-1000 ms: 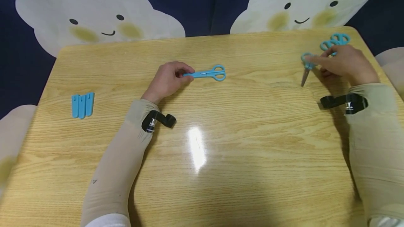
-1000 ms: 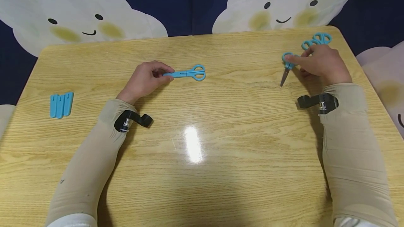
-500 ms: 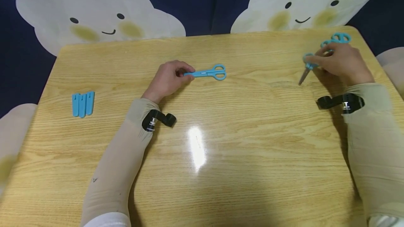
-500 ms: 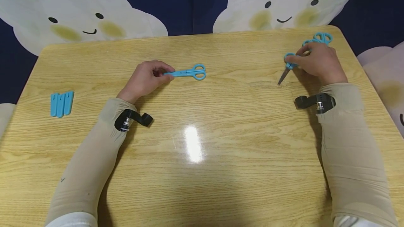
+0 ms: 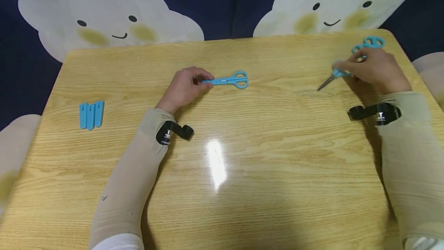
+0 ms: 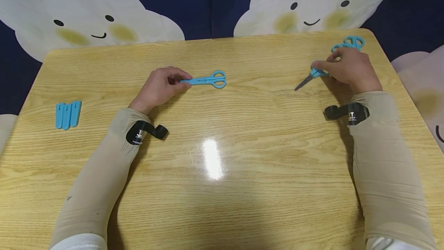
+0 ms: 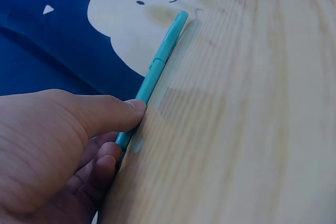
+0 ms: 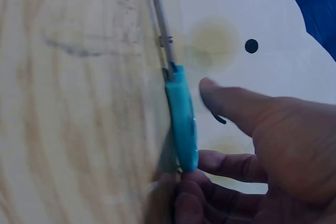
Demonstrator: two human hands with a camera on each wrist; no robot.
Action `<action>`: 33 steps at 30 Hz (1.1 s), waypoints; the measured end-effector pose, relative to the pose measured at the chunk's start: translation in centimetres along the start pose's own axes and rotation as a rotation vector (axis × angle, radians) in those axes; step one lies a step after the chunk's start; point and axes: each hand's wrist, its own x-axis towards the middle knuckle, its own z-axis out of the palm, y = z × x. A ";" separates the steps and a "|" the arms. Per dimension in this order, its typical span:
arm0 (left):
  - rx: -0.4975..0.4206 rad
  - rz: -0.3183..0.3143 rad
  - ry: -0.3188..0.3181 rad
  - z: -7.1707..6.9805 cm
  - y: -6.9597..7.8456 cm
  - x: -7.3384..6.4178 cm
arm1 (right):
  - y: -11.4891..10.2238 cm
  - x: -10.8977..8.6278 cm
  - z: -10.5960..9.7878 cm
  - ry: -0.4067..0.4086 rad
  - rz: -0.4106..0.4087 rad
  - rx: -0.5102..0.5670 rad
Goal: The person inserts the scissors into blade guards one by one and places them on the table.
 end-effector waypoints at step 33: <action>0.015 -0.003 -0.004 0.2 -0.2 0.2 | 0.7 0.7 -0.5 -0.117 -0.020 0.038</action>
